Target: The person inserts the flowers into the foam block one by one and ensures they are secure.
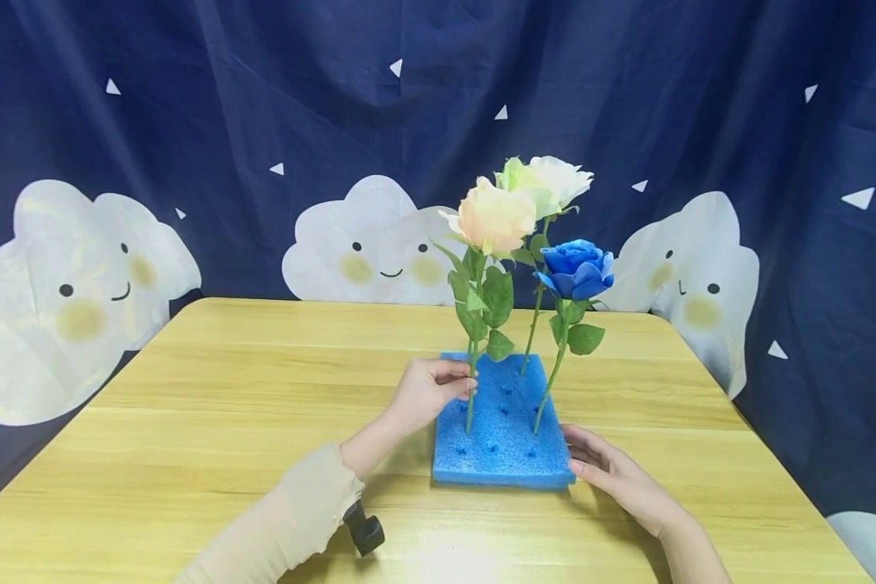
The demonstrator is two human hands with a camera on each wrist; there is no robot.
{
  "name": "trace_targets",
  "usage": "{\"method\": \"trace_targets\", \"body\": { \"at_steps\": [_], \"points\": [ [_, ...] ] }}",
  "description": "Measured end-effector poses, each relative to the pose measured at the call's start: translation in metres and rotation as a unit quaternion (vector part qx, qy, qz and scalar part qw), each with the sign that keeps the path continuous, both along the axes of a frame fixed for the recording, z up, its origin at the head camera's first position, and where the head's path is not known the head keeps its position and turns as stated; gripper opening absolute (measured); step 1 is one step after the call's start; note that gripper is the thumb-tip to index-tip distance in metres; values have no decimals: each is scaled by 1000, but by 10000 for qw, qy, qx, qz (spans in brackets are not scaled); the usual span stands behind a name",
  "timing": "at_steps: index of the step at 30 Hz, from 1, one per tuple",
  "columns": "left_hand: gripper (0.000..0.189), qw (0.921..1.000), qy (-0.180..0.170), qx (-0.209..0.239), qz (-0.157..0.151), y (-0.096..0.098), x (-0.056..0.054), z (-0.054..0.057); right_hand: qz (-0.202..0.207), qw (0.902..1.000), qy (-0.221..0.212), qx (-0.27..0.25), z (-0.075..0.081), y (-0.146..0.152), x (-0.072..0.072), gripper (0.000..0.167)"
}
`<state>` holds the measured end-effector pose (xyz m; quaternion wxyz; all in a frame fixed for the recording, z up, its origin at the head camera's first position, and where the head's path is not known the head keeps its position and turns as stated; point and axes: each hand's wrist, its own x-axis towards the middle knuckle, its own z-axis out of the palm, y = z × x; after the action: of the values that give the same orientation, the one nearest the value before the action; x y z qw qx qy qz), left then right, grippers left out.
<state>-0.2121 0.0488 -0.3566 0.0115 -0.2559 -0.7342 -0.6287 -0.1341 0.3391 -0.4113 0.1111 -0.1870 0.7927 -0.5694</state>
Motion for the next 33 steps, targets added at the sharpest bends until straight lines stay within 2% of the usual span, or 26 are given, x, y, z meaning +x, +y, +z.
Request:
{"method": "trace_targets", "body": {
  "at_steps": [7,10,20,28,33],
  "points": [
    [16,9997,-146,-177,-30,-2,0,-13,-6,10000,20,2,0,0,1,46],
    [16,9996,-171,-233,-69,-3,2,-15,-9,10000,40,22,-1,0,2,46],
    [12,9987,82,-416,-280,-5,3,-11,-93,9999,-43,57,3,0,0,47],
    [13,9989,-263,-201,-346,-4,6,-10,-43,10000,-69,26,2,-1,0,47],
    [13,9987,-261,-301,-304,-3,4,-13,-37,9999,-83,47,2,-2,0,47]
  ]
}}
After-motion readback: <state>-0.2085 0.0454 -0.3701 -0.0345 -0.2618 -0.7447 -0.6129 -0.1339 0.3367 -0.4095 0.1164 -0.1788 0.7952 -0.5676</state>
